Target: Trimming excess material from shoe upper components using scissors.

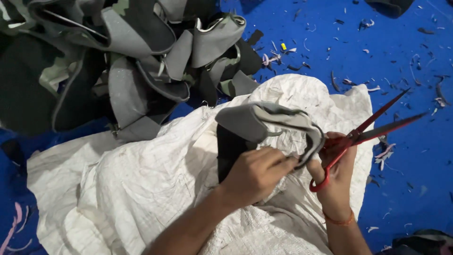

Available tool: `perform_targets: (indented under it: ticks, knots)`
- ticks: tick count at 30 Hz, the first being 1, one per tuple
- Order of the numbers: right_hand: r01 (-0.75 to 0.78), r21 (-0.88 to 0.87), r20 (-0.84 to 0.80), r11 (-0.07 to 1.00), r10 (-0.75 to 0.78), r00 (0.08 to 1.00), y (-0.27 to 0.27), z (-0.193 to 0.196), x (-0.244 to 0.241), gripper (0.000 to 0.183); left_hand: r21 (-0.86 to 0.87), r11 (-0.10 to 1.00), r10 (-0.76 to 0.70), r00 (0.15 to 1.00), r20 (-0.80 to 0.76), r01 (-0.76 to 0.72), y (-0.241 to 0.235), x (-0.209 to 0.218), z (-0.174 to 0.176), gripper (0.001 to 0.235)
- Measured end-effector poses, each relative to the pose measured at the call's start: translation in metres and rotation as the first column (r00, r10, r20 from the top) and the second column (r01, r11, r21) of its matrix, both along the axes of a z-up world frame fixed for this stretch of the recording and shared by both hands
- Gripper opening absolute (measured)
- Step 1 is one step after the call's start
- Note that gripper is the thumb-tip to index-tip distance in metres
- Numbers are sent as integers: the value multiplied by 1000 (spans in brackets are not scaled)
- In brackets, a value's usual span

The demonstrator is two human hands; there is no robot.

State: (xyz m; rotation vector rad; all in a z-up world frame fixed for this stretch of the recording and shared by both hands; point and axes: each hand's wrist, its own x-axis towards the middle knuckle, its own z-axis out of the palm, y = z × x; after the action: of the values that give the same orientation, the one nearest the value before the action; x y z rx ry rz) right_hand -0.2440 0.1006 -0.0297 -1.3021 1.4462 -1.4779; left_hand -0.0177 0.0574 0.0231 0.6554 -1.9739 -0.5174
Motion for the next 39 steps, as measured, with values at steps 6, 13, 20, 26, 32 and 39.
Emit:
perform_targets:
  ticks: [6, 13, 20, 26, 32, 39]
  knots:
    - [66, 46, -120, 997, -60, 991, -9, 24, 20, 56, -94, 992, -74, 993, 89, 83, 0, 1, -9, 12]
    - [147, 170, -157, 974, -121, 980, -21, 8, 10, 36, -176, 984, 18, 1000, 11, -16, -9, 11, -32, 16]
    - [168, 208, -235, 964, -117, 965, -19, 6, 9, 34, -208, 958, 252, 925, 286, -197, -19, 16, -29, 27]
    - [145, 218, -266, 965, -84, 960, -20, 4, 10, 34, -277, 951, 235, 897, 374, -133, -25, 14, -66, 6]
    - [179, 210, -285, 961, -115, 952, -21, 2, -7, 33, 552, 831, 334, 740, -584, 60, -40, 97, -58, 24]
    - [131, 157, -282, 979, -83, 956, -34, 34, -3, 34, 664, 661, 235, 743, -626, 350, -51, 122, -88, 41]
